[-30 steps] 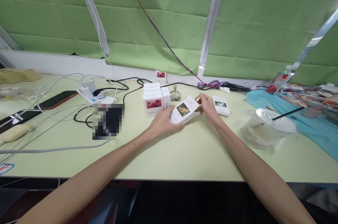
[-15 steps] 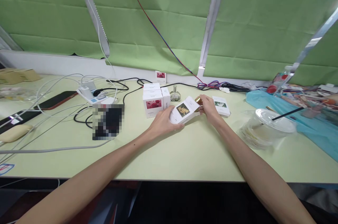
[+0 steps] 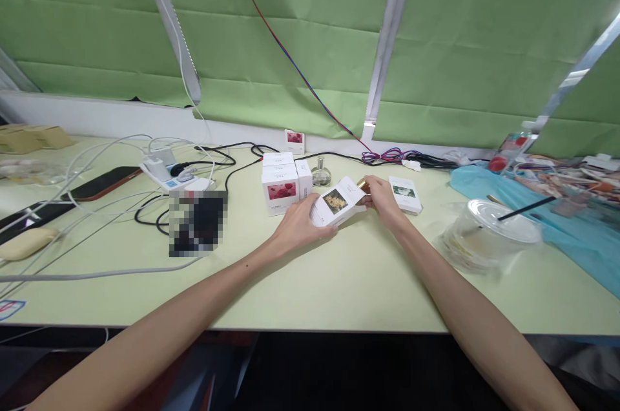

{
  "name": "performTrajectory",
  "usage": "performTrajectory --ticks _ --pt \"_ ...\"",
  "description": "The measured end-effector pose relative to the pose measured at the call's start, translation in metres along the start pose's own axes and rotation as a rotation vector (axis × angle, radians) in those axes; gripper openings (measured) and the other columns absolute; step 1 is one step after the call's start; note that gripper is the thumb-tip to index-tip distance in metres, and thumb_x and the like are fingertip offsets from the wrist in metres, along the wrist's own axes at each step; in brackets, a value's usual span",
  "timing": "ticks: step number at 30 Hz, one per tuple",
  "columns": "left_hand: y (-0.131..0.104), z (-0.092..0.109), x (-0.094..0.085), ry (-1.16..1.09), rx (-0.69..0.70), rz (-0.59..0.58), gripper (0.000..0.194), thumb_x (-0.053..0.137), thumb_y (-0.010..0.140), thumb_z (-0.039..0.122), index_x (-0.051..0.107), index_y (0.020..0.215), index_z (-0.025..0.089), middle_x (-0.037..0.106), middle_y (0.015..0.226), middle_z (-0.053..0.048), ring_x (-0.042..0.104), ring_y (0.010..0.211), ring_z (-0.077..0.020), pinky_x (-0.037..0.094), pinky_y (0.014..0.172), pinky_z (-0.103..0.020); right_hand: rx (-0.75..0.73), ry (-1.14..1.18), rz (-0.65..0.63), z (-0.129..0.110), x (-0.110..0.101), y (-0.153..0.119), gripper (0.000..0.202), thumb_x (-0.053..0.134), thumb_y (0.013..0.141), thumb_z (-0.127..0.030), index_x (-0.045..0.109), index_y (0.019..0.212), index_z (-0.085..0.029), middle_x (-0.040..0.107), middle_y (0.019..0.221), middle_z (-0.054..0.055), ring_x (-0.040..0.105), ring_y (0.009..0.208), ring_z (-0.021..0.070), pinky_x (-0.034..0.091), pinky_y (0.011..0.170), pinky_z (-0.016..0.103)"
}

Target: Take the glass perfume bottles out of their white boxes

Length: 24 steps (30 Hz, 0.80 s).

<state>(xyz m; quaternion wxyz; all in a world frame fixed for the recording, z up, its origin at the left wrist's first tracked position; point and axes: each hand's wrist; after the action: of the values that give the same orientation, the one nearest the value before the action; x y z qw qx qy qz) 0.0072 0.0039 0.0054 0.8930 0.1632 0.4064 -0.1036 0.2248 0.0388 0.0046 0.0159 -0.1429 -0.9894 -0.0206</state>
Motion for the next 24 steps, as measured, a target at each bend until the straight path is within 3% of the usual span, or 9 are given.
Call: performTrajectory --ticks 9,24 --pt "0.0002 -0.0011 -0.0001 0.007 0.010 -0.002 0.072 0.078 0.064 0.049 0.056 0.129 0.027 0.069 0.119 -0.006 0.065 0.106 -0.0330 0.055 0.071 -0.035 0.018 -0.001 -0.023 -0.0005 0.0000 -0.0008 0.022 0.057 0.084 -0.037 0.062 0.073 -0.018 0.058 0.057 0.000 0.055 0.041 0.0115 0.037 0.036 0.020" --pt "0.0012 -0.0017 -0.0013 0.029 0.055 -0.003 0.071 0.077 0.066 0.050 0.057 0.129 0.022 0.069 0.118 -0.007 0.064 0.104 -0.0311 0.052 0.072 -0.035 0.073 0.020 -0.046 -0.0009 -0.0013 -0.0008 0.026 0.058 0.091 -0.039 0.065 0.078 -0.017 0.060 0.060 0.000 0.056 0.042 0.0111 0.042 0.041 0.021"
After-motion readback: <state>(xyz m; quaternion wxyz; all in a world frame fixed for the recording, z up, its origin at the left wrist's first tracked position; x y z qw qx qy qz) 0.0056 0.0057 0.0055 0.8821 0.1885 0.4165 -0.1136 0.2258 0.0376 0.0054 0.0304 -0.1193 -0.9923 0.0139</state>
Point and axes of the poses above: each hand's wrist, its own y-axis towards the middle knuckle, its own x-axis out of the palm, z = x × y
